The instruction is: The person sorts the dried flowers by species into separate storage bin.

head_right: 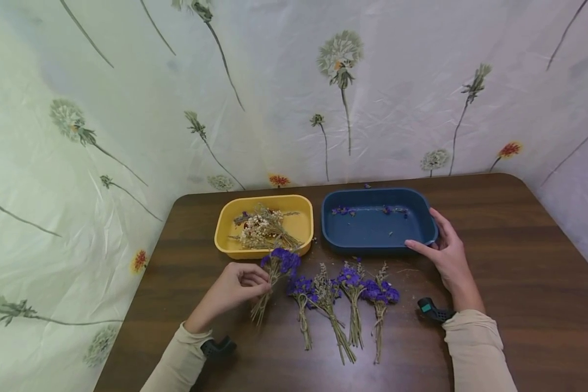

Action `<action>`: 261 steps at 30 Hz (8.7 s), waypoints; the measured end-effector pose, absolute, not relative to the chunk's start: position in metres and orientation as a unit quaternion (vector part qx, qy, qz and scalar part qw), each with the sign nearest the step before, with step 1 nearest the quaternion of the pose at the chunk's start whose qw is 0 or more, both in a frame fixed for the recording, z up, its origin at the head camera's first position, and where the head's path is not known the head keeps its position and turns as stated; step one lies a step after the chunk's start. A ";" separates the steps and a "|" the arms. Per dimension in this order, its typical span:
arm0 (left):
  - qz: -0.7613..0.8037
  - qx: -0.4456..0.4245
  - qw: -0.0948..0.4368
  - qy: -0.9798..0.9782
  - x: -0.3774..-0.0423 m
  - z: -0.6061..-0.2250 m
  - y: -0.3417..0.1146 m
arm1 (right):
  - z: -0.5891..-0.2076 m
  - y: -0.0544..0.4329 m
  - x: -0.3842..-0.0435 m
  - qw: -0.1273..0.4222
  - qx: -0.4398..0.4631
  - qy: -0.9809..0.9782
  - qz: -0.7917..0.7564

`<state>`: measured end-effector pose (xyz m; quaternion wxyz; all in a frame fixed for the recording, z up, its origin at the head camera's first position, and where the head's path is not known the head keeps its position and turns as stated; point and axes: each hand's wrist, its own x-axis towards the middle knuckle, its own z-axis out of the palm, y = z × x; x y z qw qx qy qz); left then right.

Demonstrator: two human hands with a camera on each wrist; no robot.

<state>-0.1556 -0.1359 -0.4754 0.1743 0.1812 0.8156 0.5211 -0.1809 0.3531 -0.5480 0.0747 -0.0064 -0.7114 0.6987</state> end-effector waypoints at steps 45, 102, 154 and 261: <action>0.468 0.251 0.168 0.831 -0.265 -0.434 -0.002 | -0.549 0.355 -0.179 0.068 -0.013 -0.727 0.683; 0.214 0.258 0.145 0.931 -0.293 -0.462 0.096 | -0.548 0.355 -0.181 0.077 -0.013 -0.732 0.677; 0.357 0.255 0.086 0.895 -0.198 -0.455 -0.057 | -0.548 0.354 -0.181 0.077 -0.006 -0.716 0.694; 0.359 0.306 0.129 0.872 -0.216 -0.438 -0.016 | -0.547 0.353 -0.180 0.072 -0.016 -0.738 0.671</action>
